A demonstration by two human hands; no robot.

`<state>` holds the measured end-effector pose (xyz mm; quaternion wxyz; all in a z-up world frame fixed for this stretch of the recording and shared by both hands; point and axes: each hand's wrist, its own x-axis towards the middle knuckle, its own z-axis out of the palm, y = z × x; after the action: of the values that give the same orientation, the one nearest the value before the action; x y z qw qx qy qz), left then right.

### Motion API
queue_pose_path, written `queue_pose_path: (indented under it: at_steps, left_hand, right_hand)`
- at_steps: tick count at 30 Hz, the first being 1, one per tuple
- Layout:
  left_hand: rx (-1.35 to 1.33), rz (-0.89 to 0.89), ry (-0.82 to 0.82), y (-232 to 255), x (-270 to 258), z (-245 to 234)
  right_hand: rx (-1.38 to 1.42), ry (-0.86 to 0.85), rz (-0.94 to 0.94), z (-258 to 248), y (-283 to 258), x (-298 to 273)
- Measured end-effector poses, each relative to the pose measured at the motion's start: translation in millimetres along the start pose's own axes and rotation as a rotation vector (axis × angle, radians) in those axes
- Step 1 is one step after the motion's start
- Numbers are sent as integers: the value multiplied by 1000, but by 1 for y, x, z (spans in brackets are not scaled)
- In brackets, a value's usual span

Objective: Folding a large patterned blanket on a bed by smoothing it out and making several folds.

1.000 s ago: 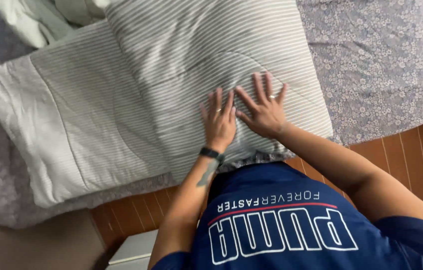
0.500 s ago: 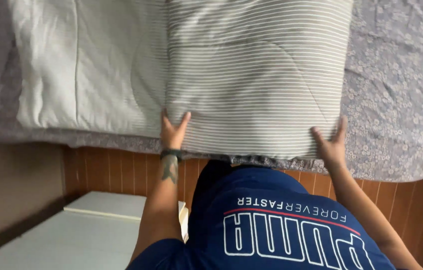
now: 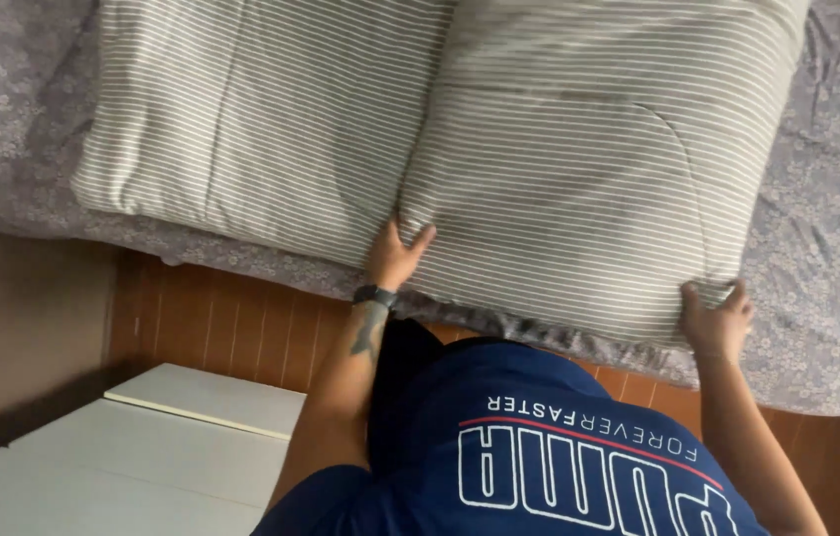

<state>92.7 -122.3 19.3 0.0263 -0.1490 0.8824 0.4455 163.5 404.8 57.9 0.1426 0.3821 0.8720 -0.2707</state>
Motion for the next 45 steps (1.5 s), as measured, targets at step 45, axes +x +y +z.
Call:
queue_pose_path:
  at_steps: [45]
  left_hand:
    - [489,-16,366,-141,394,-141]
  right_hand:
    - [-519,-85,-494,264,-412,-112]
